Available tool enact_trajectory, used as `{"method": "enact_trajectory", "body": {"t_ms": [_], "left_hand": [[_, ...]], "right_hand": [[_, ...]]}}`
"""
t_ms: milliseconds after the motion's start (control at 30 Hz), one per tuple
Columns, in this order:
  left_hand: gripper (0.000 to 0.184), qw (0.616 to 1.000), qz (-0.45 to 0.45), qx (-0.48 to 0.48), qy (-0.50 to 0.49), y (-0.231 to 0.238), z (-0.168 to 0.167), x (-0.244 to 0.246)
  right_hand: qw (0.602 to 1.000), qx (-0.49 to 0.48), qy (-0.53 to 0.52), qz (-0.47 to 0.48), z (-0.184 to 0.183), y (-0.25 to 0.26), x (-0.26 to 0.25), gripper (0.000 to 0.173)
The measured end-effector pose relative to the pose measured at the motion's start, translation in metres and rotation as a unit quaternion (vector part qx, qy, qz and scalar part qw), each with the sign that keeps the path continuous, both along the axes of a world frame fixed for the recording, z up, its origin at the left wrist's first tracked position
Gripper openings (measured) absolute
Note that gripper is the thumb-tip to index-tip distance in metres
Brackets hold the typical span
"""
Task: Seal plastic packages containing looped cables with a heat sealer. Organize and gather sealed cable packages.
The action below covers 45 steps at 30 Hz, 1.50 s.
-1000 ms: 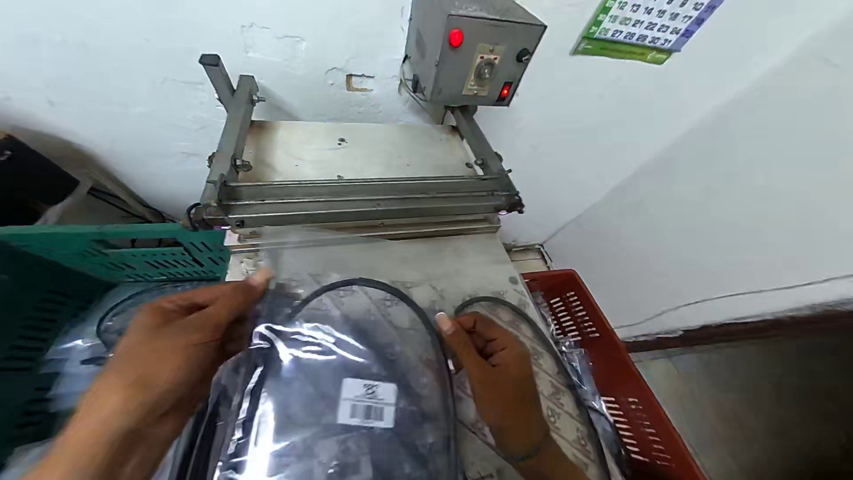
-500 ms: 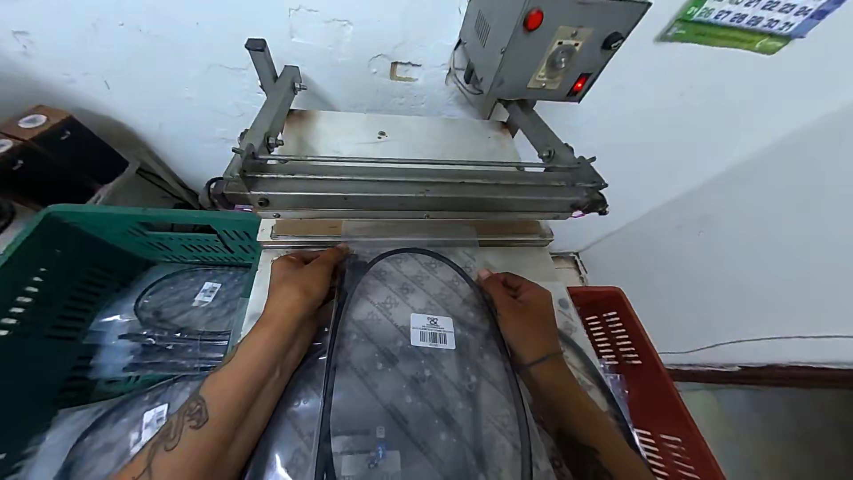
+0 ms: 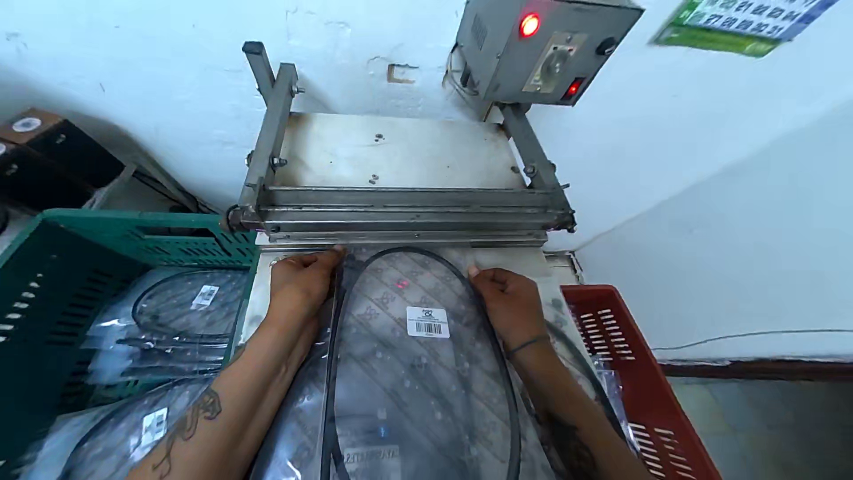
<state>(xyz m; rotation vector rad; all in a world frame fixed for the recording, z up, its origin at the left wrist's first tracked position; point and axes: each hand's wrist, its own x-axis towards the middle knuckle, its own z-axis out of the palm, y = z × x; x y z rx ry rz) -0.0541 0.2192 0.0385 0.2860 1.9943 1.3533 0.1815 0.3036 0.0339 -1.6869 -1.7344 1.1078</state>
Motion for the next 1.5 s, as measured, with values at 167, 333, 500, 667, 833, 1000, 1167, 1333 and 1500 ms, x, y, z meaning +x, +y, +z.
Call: {"method": "enact_trajectory", "body": {"t_ms": [167,333,500,667,833,1000,1167,1333,1500], "left_hand": [[0.030,0.997,-0.034,0.007,0.064,-0.004,0.007,0.005],[0.076,0.850,-0.283,-0.011,0.445,-0.128,0.035,0.018],[0.076,0.868,-0.311,-0.099,0.374,-0.190,0.026,0.009],[0.045,0.916,-0.210,0.000,0.341,-0.198,0.026,0.001],[0.035,0.964,-0.216,0.144,0.062,-0.171,0.053,0.013],[0.027,0.982,-0.154,0.110,-0.009,-0.108,0.050,0.001],[0.028,0.977,-0.188,0.012,0.104,-0.051,0.029,-0.005],[0.027,0.996,-0.087,0.004,-0.005,-0.017,0.008,-0.001],[0.025,0.999,-0.046,0.007,-0.015,-0.012,0.001,-0.002]], "right_hand": [[0.999,-0.023,-0.031,0.018,0.006,0.002,0.000,0.034],[0.983,0.157,-0.093,0.024,0.015,-0.037,0.063,0.030],[0.941,0.276,-0.066,0.182,-0.001,-0.124,0.061,0.091],[0.959,0.207,0.040,0.189,-0.005,-0.142,0.054,0.072],[0.954,-0.010,0.285,0.091,0.033,-0.140,0.026,0.027],[0.970,0.064,0.229,0.042,0.025,-0.106,0.020,0.022],[0.995,0.074,0.064,0.019,0.013,-0.052,0.022,0.022],[1.000,0.015,-0.019,0.002,0.007,-0.011,0.006,0.031],[0.999,-0.023,0.013,-0.027,0.000,0.004,-0.004,0.032]]}}
